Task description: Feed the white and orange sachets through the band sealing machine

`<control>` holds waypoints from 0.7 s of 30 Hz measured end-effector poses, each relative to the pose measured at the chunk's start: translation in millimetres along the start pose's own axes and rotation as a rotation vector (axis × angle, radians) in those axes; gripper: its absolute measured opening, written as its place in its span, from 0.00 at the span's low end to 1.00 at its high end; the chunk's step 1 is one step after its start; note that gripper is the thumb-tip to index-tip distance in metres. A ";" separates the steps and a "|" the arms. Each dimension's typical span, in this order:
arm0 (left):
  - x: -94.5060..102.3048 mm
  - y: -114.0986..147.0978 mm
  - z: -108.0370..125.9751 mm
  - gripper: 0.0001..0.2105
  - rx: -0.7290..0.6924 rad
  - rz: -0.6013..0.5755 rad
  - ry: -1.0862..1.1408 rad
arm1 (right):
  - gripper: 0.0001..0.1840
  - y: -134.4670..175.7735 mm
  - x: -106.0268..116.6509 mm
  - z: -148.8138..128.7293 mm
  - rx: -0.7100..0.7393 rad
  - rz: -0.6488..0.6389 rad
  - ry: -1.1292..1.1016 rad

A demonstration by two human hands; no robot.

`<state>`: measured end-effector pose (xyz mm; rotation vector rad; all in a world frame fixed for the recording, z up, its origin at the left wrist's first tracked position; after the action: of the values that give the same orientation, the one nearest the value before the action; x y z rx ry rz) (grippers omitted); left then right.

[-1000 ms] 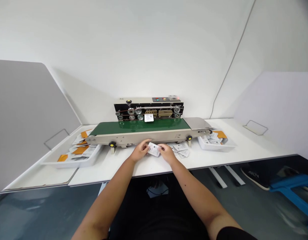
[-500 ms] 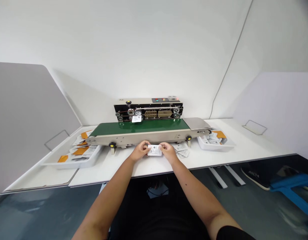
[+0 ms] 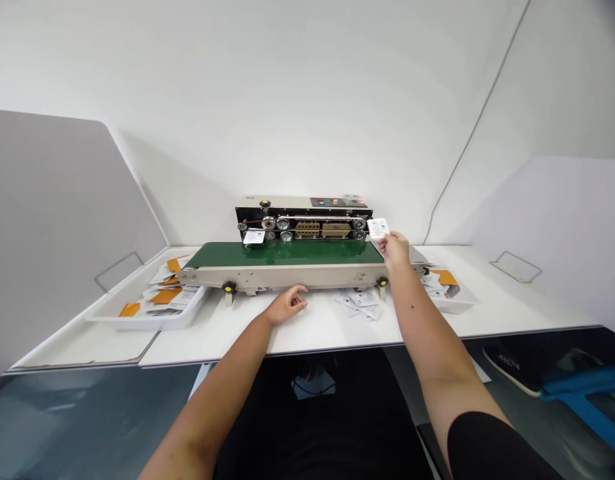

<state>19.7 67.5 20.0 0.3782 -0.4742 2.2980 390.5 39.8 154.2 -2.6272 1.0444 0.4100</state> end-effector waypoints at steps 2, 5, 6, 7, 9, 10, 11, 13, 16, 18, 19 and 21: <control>-1.8 -0.7 -3.8 0.20 0.009 -0.035 -0.048 | 0.07 -13.9 2.3 1.3 -0.070 0.113 -0.002; -0.6 -0.9 -5.2 0.18 0.021 -0.041 -0.048 | 0.09 -18.4 -14.3 16.6 -0.214 0.092 0.006; 0.1 -0.6 -5.0 0.18 0.025 -0.038 -0.049 | 0.10 -17.4 -22.2 22.3 -0.248 0.073 0.003; 0.8 -0.3 -4.7 0.19 0.028 -0.036 -0.052 | 0.10 -15.9 -30.2 28.0 -0.278 0.053 -0.001; 1.5 0.2 -4.3 0.19 0.029 -0.032 -0.058 | 0.11 -11.7 -45.1 38.8 -0.340 0.018 -0.009; 1.6 0.3 -4.3 0.19 0.028 -0.031 -0.060 | 0.11 -9.5 -51.4 43.3 -0.367 0.001 -0.012; 1.6 0.3 -4.4 0.18 0.026 -0.027 -0.060 | 0.11 -7.3 -56.8 46.8 -0.392 -0.017 -0.014; 1.0 0.0 -4.6 0.18 0.024 -0.025 -0.059 | 0.11 -3.4 -65.3 51.1 -0.438 -0.060 -0.017; -0.4 -0.4 -4.4 0.18 0.023 -0.032 -0.063 | 0.11 1.0 -73.6 52.2 -0.509 -0.146 -0.018; -0.6 -0.3 -4.0 0.17 0.025 -0.032 -0.065 | 0.11 2.7 -76.8 50.8 -0.546 -0.194 -0.011; -0.4 -0.2 -4.0 0.17 0.027 -0.029 -0.066 | 0.11 3.3 -77.9 49.7 -0.556 -0.208 -0.005; 0.0 0.1 -4.3 0.16 0.034 -0.026 -0.067 | 0.10 4.4 -79.8 47.6 -0.562 -0.218 0.012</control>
<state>19.1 69.3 16.1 0.4761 -0.4616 2.2764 324.3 103.3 138.6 -3.1928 0.7051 0.7242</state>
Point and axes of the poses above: each hand's wrist, its own y-axis away from the middle knuckle, its own x-axis out of the back of the hand, z = x × y, the point moved 6 cm from there along -y, towards the middle knuckle, and after that the axes turned 2 degrees about -z, right-handed, at the moved point
